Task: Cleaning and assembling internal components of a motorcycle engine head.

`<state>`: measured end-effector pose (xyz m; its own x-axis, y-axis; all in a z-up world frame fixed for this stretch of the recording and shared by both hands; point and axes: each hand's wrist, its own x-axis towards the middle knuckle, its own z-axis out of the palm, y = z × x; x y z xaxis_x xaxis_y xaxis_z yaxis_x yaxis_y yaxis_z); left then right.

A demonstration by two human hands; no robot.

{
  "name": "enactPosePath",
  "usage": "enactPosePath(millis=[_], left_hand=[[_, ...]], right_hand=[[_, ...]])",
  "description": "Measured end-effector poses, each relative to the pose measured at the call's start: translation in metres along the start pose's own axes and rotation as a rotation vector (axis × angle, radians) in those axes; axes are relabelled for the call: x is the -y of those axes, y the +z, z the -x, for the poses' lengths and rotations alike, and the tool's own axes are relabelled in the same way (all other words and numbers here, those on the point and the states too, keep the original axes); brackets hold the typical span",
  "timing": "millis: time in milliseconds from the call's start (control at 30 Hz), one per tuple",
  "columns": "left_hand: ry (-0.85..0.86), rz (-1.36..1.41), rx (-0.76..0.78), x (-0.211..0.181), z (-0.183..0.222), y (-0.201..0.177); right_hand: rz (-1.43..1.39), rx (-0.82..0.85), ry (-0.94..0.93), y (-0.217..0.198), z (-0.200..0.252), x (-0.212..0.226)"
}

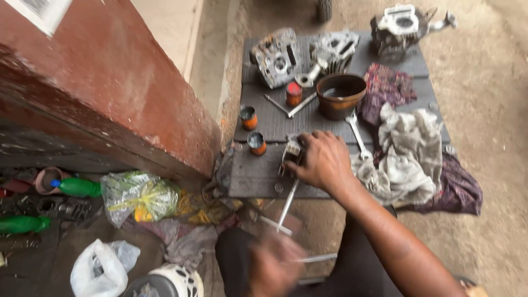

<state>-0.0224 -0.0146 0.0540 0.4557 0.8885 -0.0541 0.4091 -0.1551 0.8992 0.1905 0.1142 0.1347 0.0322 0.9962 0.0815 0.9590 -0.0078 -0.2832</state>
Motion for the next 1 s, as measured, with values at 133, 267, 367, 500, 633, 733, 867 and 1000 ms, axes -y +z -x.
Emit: enactPosePath(millis=[133,267,367,500,633,733,867,1000], left_hand=[[-0.294,-0.148,-0.255,0.084,0.002,0.04],[0.129,-0.058,0.082,0.031,0.003,0.027],[-0.041,0.059,-0.014,0.022,-0.007,-0.001],[-0.308,-0.009,-0.079,0.033,0.01,0.025],[0.05,0.01,0.017,0.005,0.017,0.009],[-0.245,0.339,-0.276,0.036,0.011,0.0],[-0.221,-0.047,0.054,-0.027,0.004,-0.01],[0.423,0.077,-0.283,-0.056,0.003,-0.037]], right_hand=[[-0.002,-0.137,-0.072,0.0,-0.004,-0.001],[-0.026,0.036,0.043,-0.007,0.001,0.004],[-0.051,-0.009,0.019,-0.003,0.003,0.004],[-0.014,-0.034,0.01,0.003,0.003,0.002],[0.031,0.051,0.048,-0.002,-0.001,0.005],[0.039,-0.019,0.042,-0.004,0.007,0.005],[0.053,0.055,0.104,-0.004,-0.004,0.009],[0.038,-0.047,0.041,-0.002,0.005,0.007]])
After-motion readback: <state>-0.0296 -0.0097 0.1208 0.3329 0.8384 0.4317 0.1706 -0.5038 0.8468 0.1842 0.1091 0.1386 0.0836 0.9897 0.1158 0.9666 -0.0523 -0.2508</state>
